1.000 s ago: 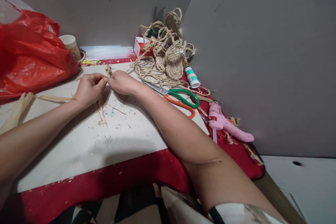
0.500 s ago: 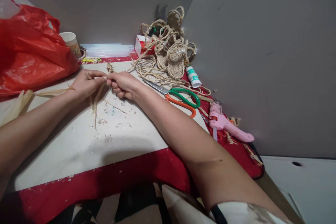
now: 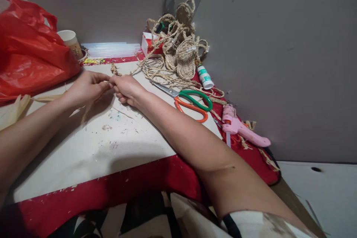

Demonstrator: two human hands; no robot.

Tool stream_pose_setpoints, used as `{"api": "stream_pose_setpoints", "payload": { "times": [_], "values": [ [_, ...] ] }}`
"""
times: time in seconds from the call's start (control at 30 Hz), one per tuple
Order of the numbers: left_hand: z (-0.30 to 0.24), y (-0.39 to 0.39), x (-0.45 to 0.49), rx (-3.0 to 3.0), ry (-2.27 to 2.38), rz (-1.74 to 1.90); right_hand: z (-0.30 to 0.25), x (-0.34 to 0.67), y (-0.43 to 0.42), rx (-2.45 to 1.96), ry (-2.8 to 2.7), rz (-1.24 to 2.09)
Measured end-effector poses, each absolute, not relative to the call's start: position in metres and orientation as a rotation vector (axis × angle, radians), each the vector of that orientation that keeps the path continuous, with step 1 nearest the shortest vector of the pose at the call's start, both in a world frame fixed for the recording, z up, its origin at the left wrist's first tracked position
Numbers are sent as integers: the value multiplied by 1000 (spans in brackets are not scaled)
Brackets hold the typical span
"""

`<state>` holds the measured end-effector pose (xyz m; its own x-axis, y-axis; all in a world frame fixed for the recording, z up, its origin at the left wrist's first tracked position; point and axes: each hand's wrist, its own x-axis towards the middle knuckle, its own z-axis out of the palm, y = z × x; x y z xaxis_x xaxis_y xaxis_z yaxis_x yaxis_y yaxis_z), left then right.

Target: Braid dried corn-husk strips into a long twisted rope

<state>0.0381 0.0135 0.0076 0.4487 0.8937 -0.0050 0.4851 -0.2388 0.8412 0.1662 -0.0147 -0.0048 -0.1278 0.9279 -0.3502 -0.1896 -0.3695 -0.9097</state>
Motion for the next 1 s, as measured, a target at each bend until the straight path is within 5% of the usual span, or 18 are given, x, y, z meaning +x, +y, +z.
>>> {"api": "stream_pose_setpoints", "payload": {
  "times": [0.43,1.0],
  "values": [
    [9,-7,48,2117,1228,583,-6,165,-13,-1363,-925,1559],
    [1,17,44,1288,916,608,-3,190,-5,-1173,-1069,1854]
  ]
}}
